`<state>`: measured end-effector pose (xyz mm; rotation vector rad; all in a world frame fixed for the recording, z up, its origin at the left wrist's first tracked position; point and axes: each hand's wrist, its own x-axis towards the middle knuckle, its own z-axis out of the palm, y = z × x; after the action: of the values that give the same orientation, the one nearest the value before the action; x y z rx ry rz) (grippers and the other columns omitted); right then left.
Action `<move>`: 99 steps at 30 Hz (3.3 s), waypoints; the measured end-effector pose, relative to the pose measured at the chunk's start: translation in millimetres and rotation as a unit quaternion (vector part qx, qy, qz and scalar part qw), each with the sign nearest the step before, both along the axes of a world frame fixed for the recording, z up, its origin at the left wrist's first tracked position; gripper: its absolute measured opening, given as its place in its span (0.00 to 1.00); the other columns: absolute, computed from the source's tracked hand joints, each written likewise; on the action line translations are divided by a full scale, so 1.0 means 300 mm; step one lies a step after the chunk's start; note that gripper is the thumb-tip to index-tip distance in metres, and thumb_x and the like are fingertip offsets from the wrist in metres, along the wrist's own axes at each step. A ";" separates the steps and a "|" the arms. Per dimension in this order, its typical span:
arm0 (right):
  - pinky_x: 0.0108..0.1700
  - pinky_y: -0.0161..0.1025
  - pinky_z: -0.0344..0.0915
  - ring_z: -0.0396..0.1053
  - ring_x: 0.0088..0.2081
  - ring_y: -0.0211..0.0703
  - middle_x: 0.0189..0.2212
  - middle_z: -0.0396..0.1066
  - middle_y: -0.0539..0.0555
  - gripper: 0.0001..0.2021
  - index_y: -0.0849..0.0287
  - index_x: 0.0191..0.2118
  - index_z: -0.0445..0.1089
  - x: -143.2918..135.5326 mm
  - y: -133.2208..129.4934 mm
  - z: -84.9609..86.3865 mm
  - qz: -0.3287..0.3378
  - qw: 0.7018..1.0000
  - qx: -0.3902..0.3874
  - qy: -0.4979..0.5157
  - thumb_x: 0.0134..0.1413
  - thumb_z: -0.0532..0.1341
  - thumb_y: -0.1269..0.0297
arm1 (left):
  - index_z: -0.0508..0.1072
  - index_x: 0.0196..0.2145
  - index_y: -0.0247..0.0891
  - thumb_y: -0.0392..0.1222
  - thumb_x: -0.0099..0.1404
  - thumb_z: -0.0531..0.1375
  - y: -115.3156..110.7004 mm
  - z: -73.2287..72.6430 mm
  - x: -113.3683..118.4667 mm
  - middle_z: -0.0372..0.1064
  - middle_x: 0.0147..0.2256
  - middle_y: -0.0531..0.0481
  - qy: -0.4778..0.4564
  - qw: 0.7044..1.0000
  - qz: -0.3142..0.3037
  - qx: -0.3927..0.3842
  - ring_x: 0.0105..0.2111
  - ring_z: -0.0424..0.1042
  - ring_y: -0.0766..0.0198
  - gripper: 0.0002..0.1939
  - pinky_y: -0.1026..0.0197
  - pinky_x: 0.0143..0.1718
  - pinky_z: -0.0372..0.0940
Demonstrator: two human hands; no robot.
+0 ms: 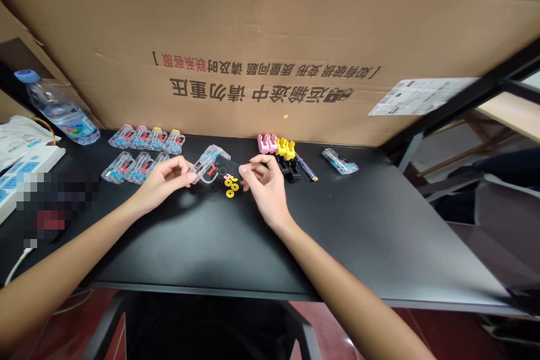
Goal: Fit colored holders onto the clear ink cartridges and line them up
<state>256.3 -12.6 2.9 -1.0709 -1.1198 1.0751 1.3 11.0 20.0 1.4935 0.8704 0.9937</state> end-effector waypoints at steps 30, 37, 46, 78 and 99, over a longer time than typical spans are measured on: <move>0.37 0.45 0.75 0.74 0.29 0.42 0.32 0.76 0.50 0.18 0.52 0.49 0.76 -0.051 -0.058 0.017 0.220 0.973 -0.061 -0.034 0.64 0.70 0.44 | 0.69 0.31 0.39 0.58 0.70 0.67 -0.011 -0.036 0.013 0.69 0.29 0.54 0.089 0.995 -0.052 0.002 0.30 0.67 0.65 0.22 0.62 0.35 0.61; 0.36 0.40 0.74 0.76 0.34 0.43 0.31 0.74 0.49 0.18 0.52 0.54 0.75 -0.009 -0.014 0.004 0.184 0.971 -0.132 0.075 0.64 0.69 0.52 | 0.72 0.50 0.42 0.51 0.74 0.65 -0.019 -0.054 0.004 0.77 0.52 0.45 0.113 0.984 -0.134 0.021 0.46 0.77 0.59 0.14 0.55 0.51 0.69; 0.33 0.38 0.72 0.76 0.32 0.40 0.45 0.80 0.53 0.17 0.50 0.52 0.72 0.071 0.051 -0.004 0.120 0.978 -0.162 0.055 0.58 0.70 0.56 | 0.75 0.50 0.40 0.50 0.74 0.64 -0.020 -0.060 0.001 0.80 0.47 0.43 0.130 0.980 -0.149 0.040 0.45 0.77 0.57 0.13 0.51 0.53 0.69; 0.46 0.41 0.80 0.82 0.47 0.47 0.63 0.77 0.60 0.16 0.54 0.51 0.82 0.144 0.107 -0.041 0.090 0.971 -0.193 0.107 0.69 0.59 0.57 | 0.79 0.49 0.42 0.48 0.76 0.63 -0.017 -0.033 -0.004 0.82 0.47 0.48 0.177 0.967 -0.179 0.040 0.48 0.79 0.57 0.11 0.53 0.55 0.69; 0.37 0.45 0.64 0.68 0.32 0.48 0.30 0.74 0.55 0.10 0.56 0.38 0.80 0.291 0.141 -0.005 -0.144 0.851 0.117 -0.491 0.61 0.63 0.59 | 0.79 0.39 0.41 0.41 0.74 0.58 0.087 0.039 -0.175 0.67 0.20 0.57 0.472 0.828 0.091 0.289 0.20 0.64 0.64 0.10 0.58 0.34 0.58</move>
<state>343.5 29.6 1.4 -1.5752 -1.7454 0.0676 -51.1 37.1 31.7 2.5545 1.5044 0.6226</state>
